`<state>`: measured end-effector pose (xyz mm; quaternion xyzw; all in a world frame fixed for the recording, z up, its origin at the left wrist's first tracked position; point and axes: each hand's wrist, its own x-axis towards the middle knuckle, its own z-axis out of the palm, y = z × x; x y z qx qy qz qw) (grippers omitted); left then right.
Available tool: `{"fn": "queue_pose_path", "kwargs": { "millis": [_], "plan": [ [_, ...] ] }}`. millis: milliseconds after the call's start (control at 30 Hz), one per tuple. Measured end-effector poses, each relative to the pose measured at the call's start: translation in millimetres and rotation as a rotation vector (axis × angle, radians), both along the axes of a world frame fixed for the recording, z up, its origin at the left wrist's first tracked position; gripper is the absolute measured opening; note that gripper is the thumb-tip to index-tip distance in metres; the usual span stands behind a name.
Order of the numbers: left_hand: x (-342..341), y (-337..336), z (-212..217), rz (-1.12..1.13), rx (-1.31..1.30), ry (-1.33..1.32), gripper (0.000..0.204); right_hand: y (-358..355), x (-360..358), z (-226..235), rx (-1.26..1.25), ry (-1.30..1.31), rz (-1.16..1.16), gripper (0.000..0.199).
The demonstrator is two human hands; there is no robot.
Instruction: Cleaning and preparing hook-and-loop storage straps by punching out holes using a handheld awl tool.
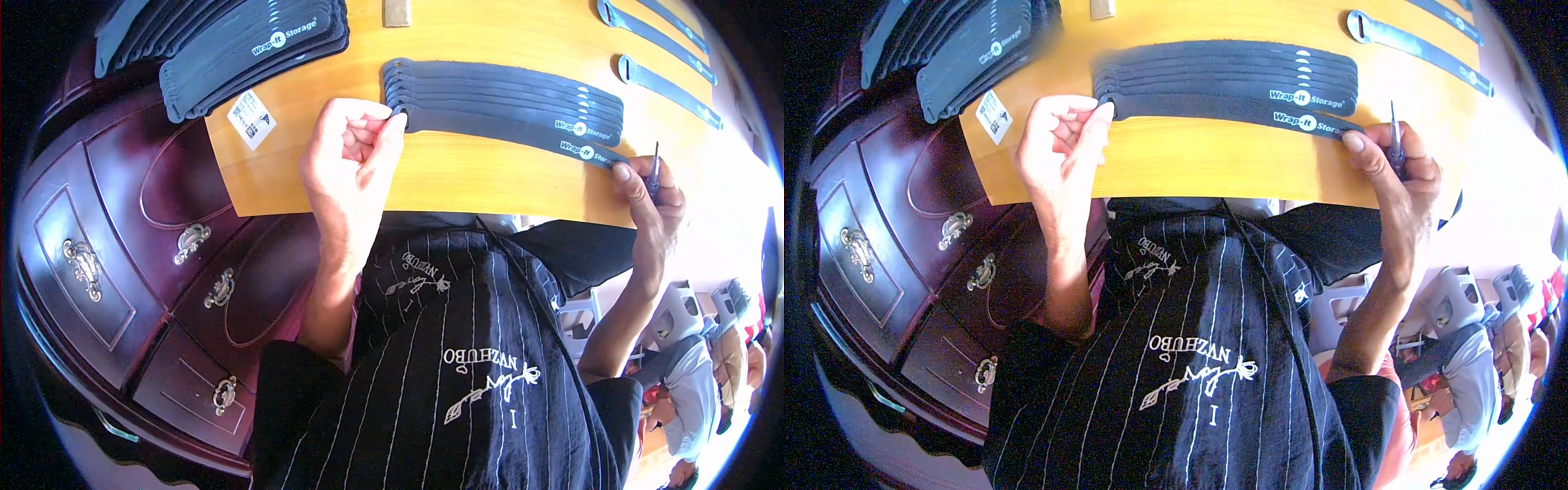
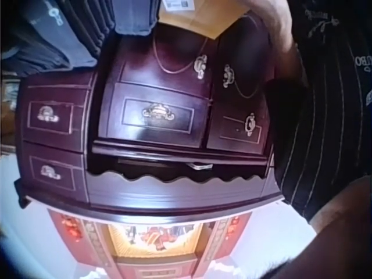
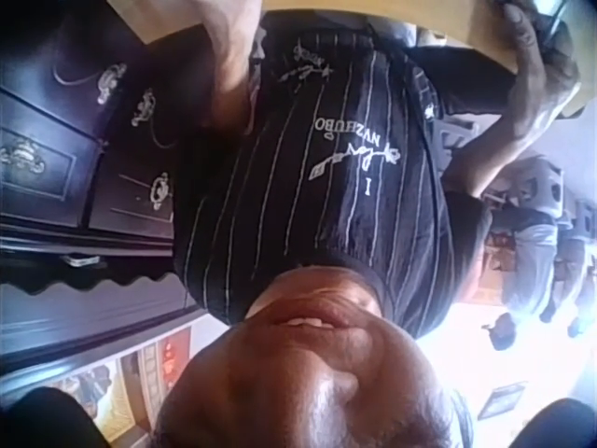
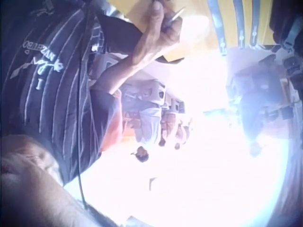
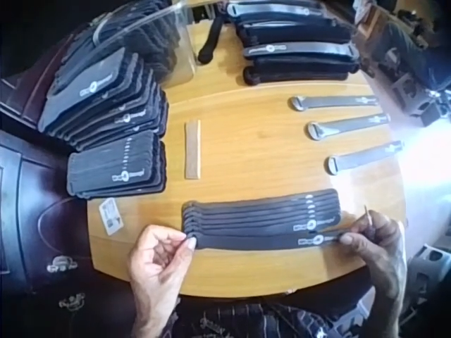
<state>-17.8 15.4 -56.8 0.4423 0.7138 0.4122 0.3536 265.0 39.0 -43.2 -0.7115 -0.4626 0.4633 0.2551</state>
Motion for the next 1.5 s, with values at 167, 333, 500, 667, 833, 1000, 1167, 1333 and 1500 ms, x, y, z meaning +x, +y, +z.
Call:
{"fn": "queue_pose_path", "kwargs": {
  "millis": [167, 333, 500, 667, 833, 1000, 1167, 1333, 1500],
  "plan": [
    [1, 1, 1, 0.014, -0.008, -0.012, 0.014, 2, 2, -3, 0.01, 0.027, -0.016, 0.016],
    [4, 2, -3, 0.011, -0.018, -0.008, 0.013, 3, 3, -4, 0.023, 0.018, -0.026, 0.013],
    [3, -2, -5, 0.034, -0.042, -0.006, 0.011, 5, -7, -1, -0.036, 0.051, -0.032, 0.013],
    [4, 3, 6, 0.057, -0.106, -0.059, 0.011, 6, -10, -4, 0.001, 0.101, -0.07, 0.019],
    [5, 4, 2, 0.036, -0.084, -0.068, 0.011, 9, -12, 0, -0.021, 0.048, -0.059, 0.019],
    [5, 4, 0, 0.043, -0.083, -0.087, 0.012, 9, -14, -3, 0.035, 0.062, -0.061, 0.02],
    [5, 5, 2, 0.043, -0.088, -0.092, 0.012, 10, -14, -3, 0.036, 0.033, -0.058, 0.019],
    [6, 5, 2, 0.039, -0.092, -0.081, 0.012, 11, -15, -1, 0.018, -0.022, -0.066, 0.02],
    [5, 6, 3, 0.023, -0.09, -0.075, 0.012, 10, -18, -2, 0.059, -0.026, -0.075, 0.021]
  ]
}}
